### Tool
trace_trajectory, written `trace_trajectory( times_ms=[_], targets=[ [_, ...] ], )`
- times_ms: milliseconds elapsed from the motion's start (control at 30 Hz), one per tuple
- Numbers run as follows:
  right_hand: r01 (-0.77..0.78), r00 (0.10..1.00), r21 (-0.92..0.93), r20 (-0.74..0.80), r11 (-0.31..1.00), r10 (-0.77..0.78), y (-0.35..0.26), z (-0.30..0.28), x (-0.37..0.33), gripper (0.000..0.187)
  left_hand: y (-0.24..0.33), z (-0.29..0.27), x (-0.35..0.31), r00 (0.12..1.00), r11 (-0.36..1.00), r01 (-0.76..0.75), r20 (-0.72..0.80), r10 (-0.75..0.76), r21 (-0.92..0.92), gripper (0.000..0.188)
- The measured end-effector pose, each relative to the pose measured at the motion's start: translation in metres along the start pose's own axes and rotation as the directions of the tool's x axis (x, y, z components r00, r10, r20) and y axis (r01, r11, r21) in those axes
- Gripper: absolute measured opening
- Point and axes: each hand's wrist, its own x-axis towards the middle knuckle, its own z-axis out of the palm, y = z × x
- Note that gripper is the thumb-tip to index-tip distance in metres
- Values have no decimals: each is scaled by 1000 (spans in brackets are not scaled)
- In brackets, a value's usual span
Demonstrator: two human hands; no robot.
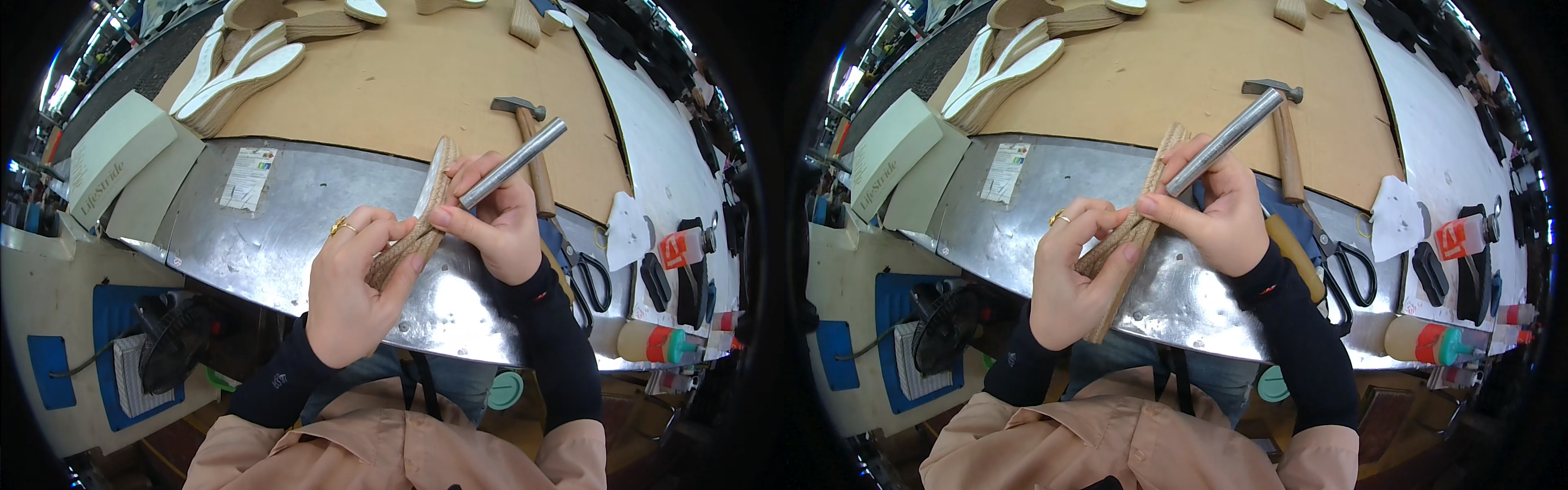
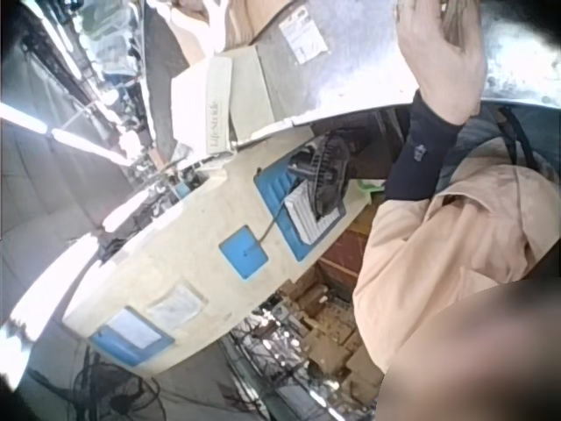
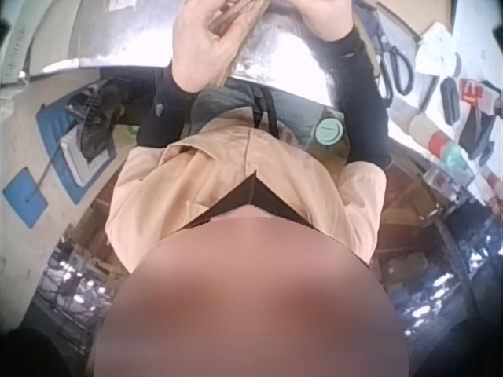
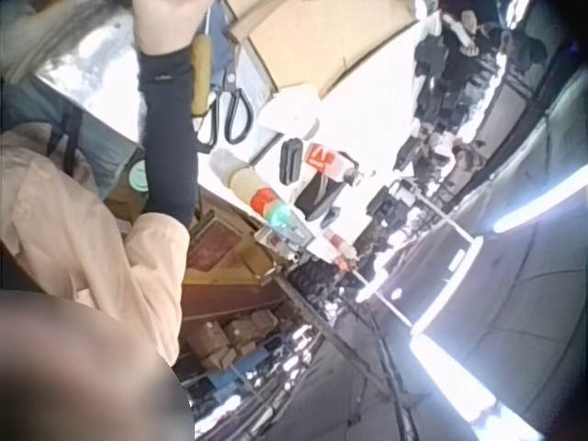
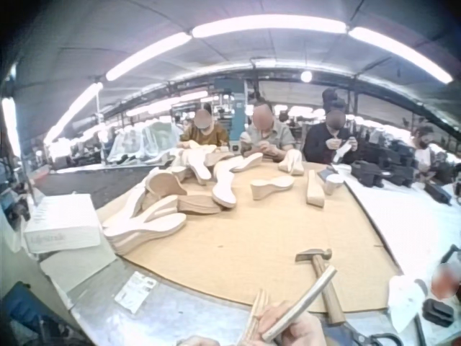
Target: The person uses a metal awl to puncture and stitch the edge of a woven shoe sole, then uses pliers to pull the thread tight. They handle multiple sole pieces and place the finished sole on the table.
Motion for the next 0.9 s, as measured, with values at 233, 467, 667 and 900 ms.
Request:
trace_trajectory(
  times_ms=[233,467,667,900],
  targets=[
    [-42,998,197,44,980,34,3,-12,5,29,1,1,0,999,998,38,-2,-38,-47,26],
    [19,1000,112,18,993,-21,5,-8,2,30,0,-2,0,1000,999,31,1,-31,-43,29],
    [-14,998,115,69,993,6,9,-13,12,30,0,-5,-1,1000,1000,5,-5,-5,11,28],
    [-11,998,96,65,995,5,8,-17,17,30,-3,0,2,997,996,-6,-74,0,-85,24]
  ],
)
